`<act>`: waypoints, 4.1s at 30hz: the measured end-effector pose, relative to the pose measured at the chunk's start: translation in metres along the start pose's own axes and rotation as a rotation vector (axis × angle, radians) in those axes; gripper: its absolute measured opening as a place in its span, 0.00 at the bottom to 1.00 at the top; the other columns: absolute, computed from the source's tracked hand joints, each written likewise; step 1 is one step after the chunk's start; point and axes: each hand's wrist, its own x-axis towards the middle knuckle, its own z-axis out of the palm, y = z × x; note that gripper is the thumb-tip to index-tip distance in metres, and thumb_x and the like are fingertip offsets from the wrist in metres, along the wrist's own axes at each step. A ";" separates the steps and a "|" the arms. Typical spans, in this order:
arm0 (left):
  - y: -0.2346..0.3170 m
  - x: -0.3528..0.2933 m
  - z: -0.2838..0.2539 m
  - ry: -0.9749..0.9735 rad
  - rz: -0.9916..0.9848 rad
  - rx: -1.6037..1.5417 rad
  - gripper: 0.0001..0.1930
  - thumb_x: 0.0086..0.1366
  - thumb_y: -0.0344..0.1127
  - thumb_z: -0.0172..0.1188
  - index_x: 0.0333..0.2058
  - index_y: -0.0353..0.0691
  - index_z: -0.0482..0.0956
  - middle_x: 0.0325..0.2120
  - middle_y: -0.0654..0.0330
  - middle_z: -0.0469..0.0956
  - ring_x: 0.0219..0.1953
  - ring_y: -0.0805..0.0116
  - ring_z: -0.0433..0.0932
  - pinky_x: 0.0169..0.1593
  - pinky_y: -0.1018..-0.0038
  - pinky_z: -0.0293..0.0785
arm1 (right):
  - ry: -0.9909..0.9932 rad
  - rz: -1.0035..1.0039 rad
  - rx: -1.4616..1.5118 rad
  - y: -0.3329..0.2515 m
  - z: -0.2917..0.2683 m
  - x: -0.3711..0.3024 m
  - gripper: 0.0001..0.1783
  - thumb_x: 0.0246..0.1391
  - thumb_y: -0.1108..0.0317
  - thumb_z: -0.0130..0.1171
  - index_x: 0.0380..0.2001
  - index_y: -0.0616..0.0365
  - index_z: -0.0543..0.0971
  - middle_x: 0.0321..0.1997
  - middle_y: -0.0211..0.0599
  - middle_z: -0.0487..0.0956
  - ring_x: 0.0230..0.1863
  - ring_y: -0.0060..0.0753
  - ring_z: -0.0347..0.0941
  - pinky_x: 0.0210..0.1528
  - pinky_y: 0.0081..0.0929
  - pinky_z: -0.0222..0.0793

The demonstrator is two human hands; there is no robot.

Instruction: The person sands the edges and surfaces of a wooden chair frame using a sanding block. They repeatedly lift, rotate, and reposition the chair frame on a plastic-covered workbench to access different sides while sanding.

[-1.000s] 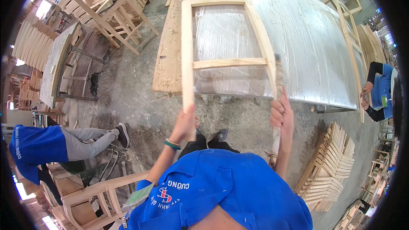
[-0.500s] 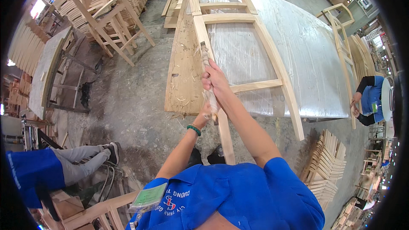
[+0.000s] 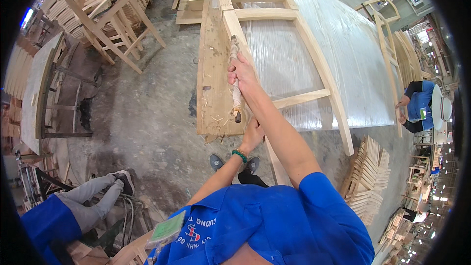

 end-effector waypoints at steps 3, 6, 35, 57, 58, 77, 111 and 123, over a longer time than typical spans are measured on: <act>0.001 -0.001 -0.003 0.029 0.054 0.095 0.14 0.62 0.38 0.52 0.38 0.31 0.69 0.23 0.58 0.74 0.21 0.74 0.73 0.24 0.75 0.69 | 0.017 -0.001 -0.006 0.001 0.008 0.000 0.38 0.54 0.75 0.45 0.66 0.41 0.47 0.21 0.29 0.63 0.13 0.20 0.57 0.11 0.21 0.55; 0.001 0.001 -0.003 0.096 0.217 0.177 0.13 0.61 0.36 0.52 0.39 0.31 0.69 0.22 0.56 0.75 0.18 0.72 0.73 0.22 0.74 0.68 | 0.042 0.012 0.028 0.001 0.019 0.002 0.39 0.54 0.77 0.44 0.67 0.39 0.47 0.20 0.31 0.64 0.12 0.22 0.57 0.10 0.25 0.55; 0.010 -0.005 0.005 0.042 -0.237 0.044 0.24 0.61 0.49 0.54 0.42 0.30 0.68 0.22 0.57 0.73 0.24 0.70 0.73 0.29 0.72 0.69 | -0.001 -0.126 -0.186 -0.010 -0.007 0.044 0.32 0.57 0.70 0.49 0.65 0.47 0.56 0.18 0.29 0.66 0.09 0.20 0.58 0.08 0.22 0.55; -0.003 -0.003 -0.006 -0.060 0.008 0.146 0.23 0.60 0.38 0.55 0.51 0.33 0.65 0.29 0.50 0.79 0.26 0.61 0.79 0.30 0.69 0.74 | 0.046 0.060 0.144 0.004 0.004 -0.015 0.41 0.55 0.75 0.45 0.69 0.41 0.43 0.20 0.30 0.64 0.13 0.23 0.58 0.11 0.25 0.56; -0.003 -0.005 -0.006 -0.056 -0.019 0.124 0.22 0.60 0.38 0.55 0.51 0.34 0.65 0.28 0.51 0.79 0.24 0.63 0.79 0.28 0.70 0.73 | 0.034 0.078 0.153 0.002 0.005 -0.013 0.41 0.55 0.75 0.45 0.69 0.40 0.43 0.19 0.30 0.64 0.13 0.23 0.58 0.11 0.26 0.56; 0.004 -0.006 -0.001 0.003 -0.137 0.054 0.20 0.61 0.40 0.54 0.45 0.31 0.67 0.22 0.57 0.75 0.21 0.69 0.74 0.25 0.71 0.69 | -0.060 0.122 0.222 -0.011 -0.006 0.011 0.41 0.50 0.79 0.44 0.67 0.52 0.46 0.18 0.32 0.65 0.12 0.25 0.59 0.11 0.26 0.57; 0.008 -0.008 0.006 0.012 -0.203 -0.002 0.19 0.62 0.46 0.56 0.36 0.31 0.72 0.22 0.62 0.73 0.23 0.77 0.70 0.26 0.76 0.67 | -0.099 -0.102 0.078 -0.049 -0.070 -0.090 0.35 0.59 0.64 0.51 0.66 0.35 0.51 0.20 0.26 0.62 0.11 0.18 0.52 0.09 0.20 0.49; -0.013 -0.101 0.046 -0.162 -0.245 -0.196 0.19 0.64 0.45 0.57 0.41 0.34 0.67 0.27 0.63 0.74 0.25 0.78 0.73 0.25 0.79 0.70 | 0.108 -0.030 -0.031 0.018 -0.137 -0.305 0.27 0.65 0.64 0.41 0.66 0.37 0.54 0.19 0.22 0.60 0.09 0.12 0.51 0.06 0.13 0.50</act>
